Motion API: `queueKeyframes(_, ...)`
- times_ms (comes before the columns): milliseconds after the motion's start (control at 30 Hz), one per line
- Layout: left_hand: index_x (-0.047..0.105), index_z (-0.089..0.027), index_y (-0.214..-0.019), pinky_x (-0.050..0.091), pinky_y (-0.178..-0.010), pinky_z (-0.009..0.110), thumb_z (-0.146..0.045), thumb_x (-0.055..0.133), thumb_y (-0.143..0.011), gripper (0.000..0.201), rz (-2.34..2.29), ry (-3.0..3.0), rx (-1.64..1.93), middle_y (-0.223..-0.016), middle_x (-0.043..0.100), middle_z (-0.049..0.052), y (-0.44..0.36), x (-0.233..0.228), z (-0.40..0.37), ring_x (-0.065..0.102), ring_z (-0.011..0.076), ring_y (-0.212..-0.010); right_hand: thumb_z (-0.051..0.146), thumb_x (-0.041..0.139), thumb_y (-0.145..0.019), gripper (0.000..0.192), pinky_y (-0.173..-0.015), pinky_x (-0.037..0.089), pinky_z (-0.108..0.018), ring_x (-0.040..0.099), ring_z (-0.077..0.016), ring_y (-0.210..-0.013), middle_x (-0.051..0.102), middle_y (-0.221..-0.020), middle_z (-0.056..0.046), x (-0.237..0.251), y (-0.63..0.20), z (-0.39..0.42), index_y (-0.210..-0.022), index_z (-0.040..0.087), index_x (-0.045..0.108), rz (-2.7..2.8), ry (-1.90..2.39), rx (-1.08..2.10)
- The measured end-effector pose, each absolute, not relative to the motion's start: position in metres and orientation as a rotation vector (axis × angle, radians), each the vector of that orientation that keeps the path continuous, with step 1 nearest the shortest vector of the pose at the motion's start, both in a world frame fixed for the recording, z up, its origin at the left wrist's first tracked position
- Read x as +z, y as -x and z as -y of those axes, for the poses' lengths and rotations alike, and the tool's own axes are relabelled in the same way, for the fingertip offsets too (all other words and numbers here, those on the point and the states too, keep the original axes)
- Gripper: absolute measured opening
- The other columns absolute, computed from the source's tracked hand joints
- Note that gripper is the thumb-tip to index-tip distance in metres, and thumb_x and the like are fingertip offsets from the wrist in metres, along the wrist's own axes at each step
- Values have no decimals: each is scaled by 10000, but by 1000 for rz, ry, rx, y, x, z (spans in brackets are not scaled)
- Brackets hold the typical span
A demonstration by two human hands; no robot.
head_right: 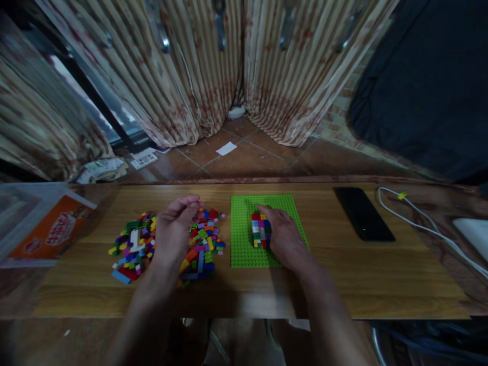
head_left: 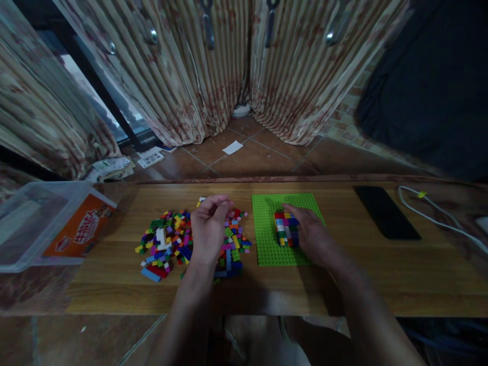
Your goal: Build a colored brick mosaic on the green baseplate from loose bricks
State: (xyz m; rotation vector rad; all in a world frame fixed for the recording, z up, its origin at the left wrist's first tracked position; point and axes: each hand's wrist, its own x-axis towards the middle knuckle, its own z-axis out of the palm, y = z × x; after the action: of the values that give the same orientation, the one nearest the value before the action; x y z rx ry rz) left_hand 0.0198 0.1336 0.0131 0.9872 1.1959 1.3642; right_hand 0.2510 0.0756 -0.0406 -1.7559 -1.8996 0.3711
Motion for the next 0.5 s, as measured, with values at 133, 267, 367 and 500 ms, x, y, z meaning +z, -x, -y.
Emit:
queueKeyframes(133,710,-142,-877,481,-594,200,-212,683,-732,163,-1201,-988,1411,-771,713,26,-14,14,-135,617,93,-621,-17,374,-732,688,-1014,455,-505,548,-274,-1180,631,-1240,-110,-42,-247,-75,-1370,208,500,1918,1748,359)
queueKeyframes(267,708,-143,-854,474,-575,196,-192,686,-718,147,-1181,-930,1476,-749,704,14,-8,16,-139,599,80,-583,0,375,-751,646,-1011,457,-520,549,-286,-1188,629,-1236,-123,-41,-249,-76,-1352,188,517,1935,1719,308)
queueKeyframes(367,709,-150,-821,477,-575,195,-186,696,-704,123,-1150,-889,1540,-737,703,8,-3,18,-141,597,76,-571,21,396,-772,599,-1030,436,-529,536,-288,-1199,611,-1251,-123,-32,-245,-73,-1333,183,528,1906,1650,197)
queueKeyframes(500,709,-155,-796,465,-555,181,-182,704,-699,101,-1129,-862,1601,-742,702,9,3,21,-142,600,73,-580,142,490,-883,360,-941,502,-451,596,-252,-1078,658,-1148,-92,-17,-217,-58,-1219,216,595,1836,1552,129)
